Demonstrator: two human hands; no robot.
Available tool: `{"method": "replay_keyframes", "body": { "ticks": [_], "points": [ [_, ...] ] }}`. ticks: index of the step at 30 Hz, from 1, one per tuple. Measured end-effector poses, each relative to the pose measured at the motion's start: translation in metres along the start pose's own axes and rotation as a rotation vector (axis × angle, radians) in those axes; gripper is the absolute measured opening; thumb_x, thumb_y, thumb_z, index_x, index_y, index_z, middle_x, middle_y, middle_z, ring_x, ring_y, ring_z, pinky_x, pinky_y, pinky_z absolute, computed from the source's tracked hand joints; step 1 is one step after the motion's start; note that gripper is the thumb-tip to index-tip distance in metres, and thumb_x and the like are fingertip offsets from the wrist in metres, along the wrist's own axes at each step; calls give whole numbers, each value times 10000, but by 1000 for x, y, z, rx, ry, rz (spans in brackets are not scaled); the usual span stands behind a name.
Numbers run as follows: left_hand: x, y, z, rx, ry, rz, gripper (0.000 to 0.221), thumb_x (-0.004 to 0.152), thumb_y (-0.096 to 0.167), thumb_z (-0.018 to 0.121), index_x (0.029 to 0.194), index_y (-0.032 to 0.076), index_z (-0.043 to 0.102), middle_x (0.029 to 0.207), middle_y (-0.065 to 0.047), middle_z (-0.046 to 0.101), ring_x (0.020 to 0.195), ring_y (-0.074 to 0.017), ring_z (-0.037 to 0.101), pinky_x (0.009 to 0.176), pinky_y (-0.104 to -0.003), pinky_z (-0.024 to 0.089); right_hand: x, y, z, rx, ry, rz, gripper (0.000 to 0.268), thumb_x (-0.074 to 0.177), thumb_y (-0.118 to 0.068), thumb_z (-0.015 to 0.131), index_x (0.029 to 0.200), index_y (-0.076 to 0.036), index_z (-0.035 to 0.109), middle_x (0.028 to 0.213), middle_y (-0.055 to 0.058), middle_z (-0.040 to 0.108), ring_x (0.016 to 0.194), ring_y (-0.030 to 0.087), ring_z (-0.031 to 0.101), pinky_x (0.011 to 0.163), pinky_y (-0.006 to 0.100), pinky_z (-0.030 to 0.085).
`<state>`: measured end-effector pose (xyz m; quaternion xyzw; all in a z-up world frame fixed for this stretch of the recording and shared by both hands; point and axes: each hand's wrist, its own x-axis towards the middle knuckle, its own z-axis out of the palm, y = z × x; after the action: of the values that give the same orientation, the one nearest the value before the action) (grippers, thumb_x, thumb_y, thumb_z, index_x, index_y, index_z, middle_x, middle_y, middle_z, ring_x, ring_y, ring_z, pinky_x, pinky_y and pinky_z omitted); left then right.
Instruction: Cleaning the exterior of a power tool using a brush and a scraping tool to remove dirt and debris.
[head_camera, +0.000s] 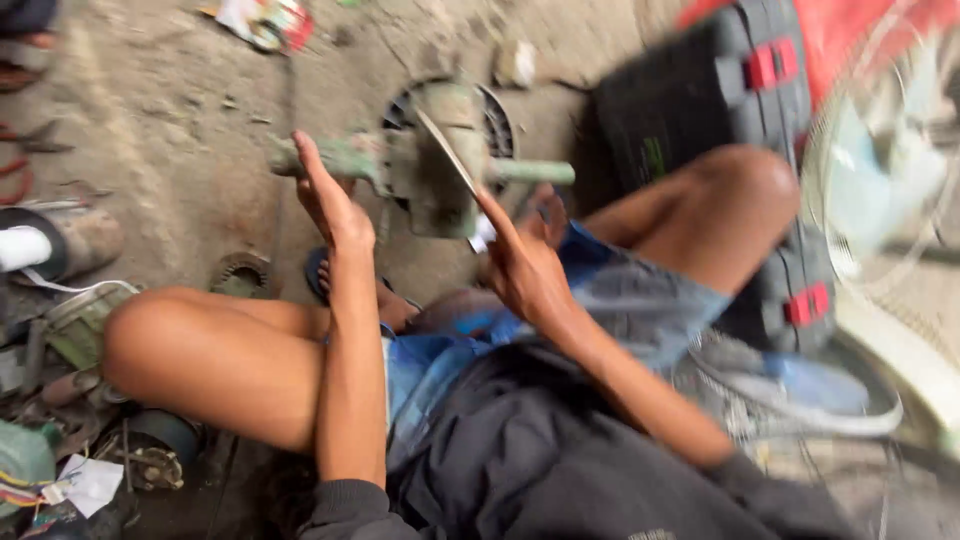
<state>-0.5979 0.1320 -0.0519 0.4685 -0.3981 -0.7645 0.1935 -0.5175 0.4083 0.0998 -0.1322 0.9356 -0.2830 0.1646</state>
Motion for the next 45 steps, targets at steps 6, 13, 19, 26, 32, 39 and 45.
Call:
{"method": "replay_keyframes", "body": {
  "ticks": [6, 13, 19, 26, 32, 39, 45],
  "points": [
    [35, 42, 33, -474, -68, -106, 364, 985, 320, 875, 903, 203, 540, 781, 85, 559, 732, -114, 673, 758, -350, 631, 33, 11, 14, -152, 23, -1, 848, 1148, -267, 651, 1890, -458, 285, 818, 233, 723, 711, 578, 745, 704, 634, 635],
    [38, 47, 45, -478, 15, 10, 205, 803, 68, 781, 741, 133, 597, 732, -11, 497, 605, -193, 604, 615, -437, 601, 9, -25, -6, -50, 26, 3, 850, 1125, -160, 652, 1868, -426, 336, 819, 316, 695, 740, 636, 738, 697, 686, 627],
    [-13, 77, 66, -369, 21, 105, 225, 852, 103, 751, 706, 165, 592, 706, 19, 487, 588, -143, 582, 634, -416, 590, 53, -17, -13, 11, 119, -54, 934, 977, 23, 633, 1825, -235, 340, 1254, 337, 806, 893, 598, 751, 722, 637, 566],
    [-15, 79, 61, -442, -128, 207, 167, 897, 28, 601, 748, 80, 549, 736, -82, 586, 665, -244, 570, 682, -388, 552, -15, -30, -7, 42, 105, -77, 838, 1022, 53, 680, 1784, -164, 408, 1201, 244, 779, 874, 386, 692, 822, 523, 538],
    [-27, 74, 53, -415, -95, 232, 216, 889, 4, 569, 698, 91, 517, 724, -70, 569, 662, -259, 590, 660, -403, 558, 75, -16, -12, 115, 256, -160, 789, 1122, 76, 619, 1810, -176, 330, 1288, 200, 836, 819, 327, 747, 701, 446, 550],
    [-44, 78, 53, -382, 0, 202, 192, 885, 36, 551, 711, 110, 520, 733, -51, 565, 662, -247, 595, 701, -396, 570, -65, -41, -10, 226, 46, 143, 714, 1107, -4, 637, 1771, -101, 392, 1034, 149, 819, 747, 237, 803, 640, 422, 599],
    [-38, 81, 50, -488, -45, 186, 187, 862, 3, 594, 701, 75, 530, 710, -82, 541, 644, -266, 565, 669, -420, 552, 91, -18, -13, 179, 237, -132, 824, 1117, 35, 582, 1823, -279, 294, 1264, 205, 858, 675, 286, 759, 584, 453, 518]
  ]
}}
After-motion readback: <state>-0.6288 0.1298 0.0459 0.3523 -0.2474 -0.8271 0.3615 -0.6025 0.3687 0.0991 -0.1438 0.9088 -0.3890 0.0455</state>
